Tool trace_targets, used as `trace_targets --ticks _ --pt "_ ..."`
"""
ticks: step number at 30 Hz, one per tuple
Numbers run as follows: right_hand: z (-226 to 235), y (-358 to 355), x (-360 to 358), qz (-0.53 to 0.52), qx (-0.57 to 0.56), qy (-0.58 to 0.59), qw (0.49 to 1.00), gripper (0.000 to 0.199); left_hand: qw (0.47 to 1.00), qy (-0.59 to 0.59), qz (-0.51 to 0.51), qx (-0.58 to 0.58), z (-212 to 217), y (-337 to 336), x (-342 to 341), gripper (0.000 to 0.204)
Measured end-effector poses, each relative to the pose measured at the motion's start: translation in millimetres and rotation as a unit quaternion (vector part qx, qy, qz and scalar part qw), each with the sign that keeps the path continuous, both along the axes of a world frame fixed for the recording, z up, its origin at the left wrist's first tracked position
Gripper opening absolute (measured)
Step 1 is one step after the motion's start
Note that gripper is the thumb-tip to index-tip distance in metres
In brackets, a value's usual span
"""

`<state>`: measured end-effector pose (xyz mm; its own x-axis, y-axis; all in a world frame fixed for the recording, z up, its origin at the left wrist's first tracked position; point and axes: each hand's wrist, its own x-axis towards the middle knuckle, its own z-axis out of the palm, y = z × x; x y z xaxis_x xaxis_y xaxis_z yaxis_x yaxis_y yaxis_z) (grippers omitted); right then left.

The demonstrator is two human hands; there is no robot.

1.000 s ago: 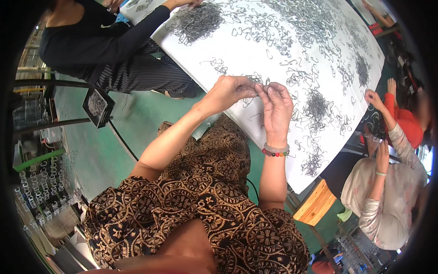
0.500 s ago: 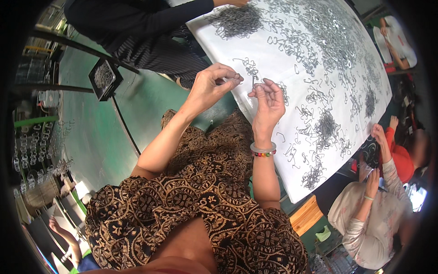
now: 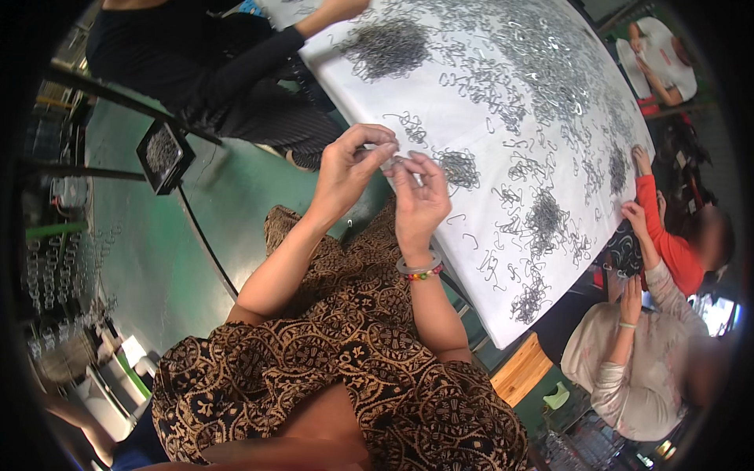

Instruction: The person picks small metal clasps from a white table surface and places them into a hanging black tray. Other people at the table perform similar sorting actions.

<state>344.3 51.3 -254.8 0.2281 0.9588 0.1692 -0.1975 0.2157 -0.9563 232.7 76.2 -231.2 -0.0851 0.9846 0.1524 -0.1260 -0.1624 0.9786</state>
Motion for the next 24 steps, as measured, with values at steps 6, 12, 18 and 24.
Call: trace_targets --ticks 6,12,18,24 --pt "-7 13 31 0.046 0.018 -0.098 0.994 0.036 0.991 -0.109 -0.05 -0.051 11 -4 -11 0.013" --pt "-40 125 147 -0.13 -0.063 -0.484 0.863 0.022 0.994 -0.058 -0.047 -0.076 16 -18 -42 0.012" --pt "-76 157 164 -0.121 -0.088 -0.554 0.819 0.02 0.995 0.001 -0.021 -0.097 7 -28 -57 0.011" --pt "-19 118 115 -0.026 -0.137 -0.309 0.941 0.009 0.995 0.089 0.007 -0.05 -5 -23 -51 0.013"
